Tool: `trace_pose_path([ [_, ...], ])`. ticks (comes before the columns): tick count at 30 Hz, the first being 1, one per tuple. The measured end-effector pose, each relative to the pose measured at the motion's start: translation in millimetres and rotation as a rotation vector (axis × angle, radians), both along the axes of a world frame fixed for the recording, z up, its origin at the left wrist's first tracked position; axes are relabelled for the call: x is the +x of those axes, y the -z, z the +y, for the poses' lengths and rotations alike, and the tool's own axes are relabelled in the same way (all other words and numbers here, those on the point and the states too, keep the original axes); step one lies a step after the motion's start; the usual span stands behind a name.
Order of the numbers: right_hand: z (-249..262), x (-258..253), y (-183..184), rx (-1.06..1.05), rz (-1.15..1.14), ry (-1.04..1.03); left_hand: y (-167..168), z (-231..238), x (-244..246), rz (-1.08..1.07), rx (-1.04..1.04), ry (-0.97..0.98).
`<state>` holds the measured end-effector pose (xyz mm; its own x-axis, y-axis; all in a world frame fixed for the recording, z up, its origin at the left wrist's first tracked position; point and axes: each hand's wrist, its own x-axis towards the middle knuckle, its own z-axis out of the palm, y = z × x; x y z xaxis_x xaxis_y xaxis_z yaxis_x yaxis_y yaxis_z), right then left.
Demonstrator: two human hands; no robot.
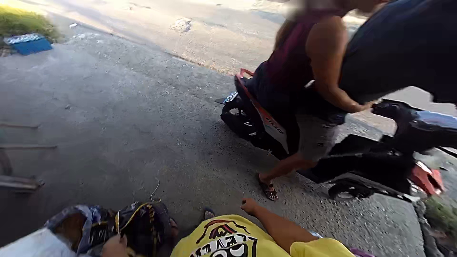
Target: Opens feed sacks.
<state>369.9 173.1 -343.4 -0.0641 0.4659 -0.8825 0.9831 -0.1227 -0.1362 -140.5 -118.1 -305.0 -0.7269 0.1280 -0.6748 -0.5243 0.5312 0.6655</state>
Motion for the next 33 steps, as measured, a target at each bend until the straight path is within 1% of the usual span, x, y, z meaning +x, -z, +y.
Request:
trace_pose_path([
  [1,5,-6,1,-0.002,0.01,-0.005,-2,15,-2,-0.065,-0.073,-0.173],
  [2,8,-17,-5,-0.013,0.025,-0.019,-9,23,-3,-0.118,-0.097,-0.287],
  [4,13,-54,-24,-0.077,0.06,-0.1,-18,28,-4,-0.165,-0.108,-0.389],
  [7,14,-124,-36,-0.13,0.128,-0.271,5,15,-20,-0.192,-0.103,-0.421],
  [9,4,-176,-39,-0.178,0.169,-0.38,15,3,-25,-0.222,-0.065,-0.423],
  [12,-29,-257,-45,-0.225,0.234,-0.547,26,-9,-34,-0.296,-0.009,-0.413],
  [16,-86,-362,-39,-0.267,0.416,-0.705,23,-23,-46,-0.401,0.065,-0.395],
  [18,-120,-411,-42,-0.299,0.49,-0.697,25,-28,-50,-0.438,0.062,-0.356],
  [19,-136,-432,-40,-0.311,0.51,-0.653,26,-29,-51,-0.452,0.059,-0.339],
  [21,-163,-468,-23,-0.341,0.514,-0.504,26,-29,-54,-0.479,0.065,-0.305],
  [23,-182,-494,-4,-0.383,0.481,-0.347,26,-30,-57,-0.511,0.078,-0.302],
  [24,-189,-504,2,-0.387,0.468,-0.304,25,-31,-59,-0.522,0.079,-0.311],
  [28,-208,-519,10,-0.283,0.418,-0.216,27,-38,-62,-0.57,0.126,-0.364],
  [29,-208,-519,9,-0.249,0.414,-0.228,26,-38,-62,-0.588,0.152,-0.382],
  [30,-207,-521,6,-0.209,0.405,-0.286,26,-39,-61,-0.599,0.176,-0.396],
  [32,-202,-527,-3,-0.123,0.38,-0.493,26,-39,-61,-0.578,0.184,-0.374],
  [33,-201,-527,-8,-0.091,0.367,-0.589,27,-40,-59,-0.544,0.144,-0.323],
])
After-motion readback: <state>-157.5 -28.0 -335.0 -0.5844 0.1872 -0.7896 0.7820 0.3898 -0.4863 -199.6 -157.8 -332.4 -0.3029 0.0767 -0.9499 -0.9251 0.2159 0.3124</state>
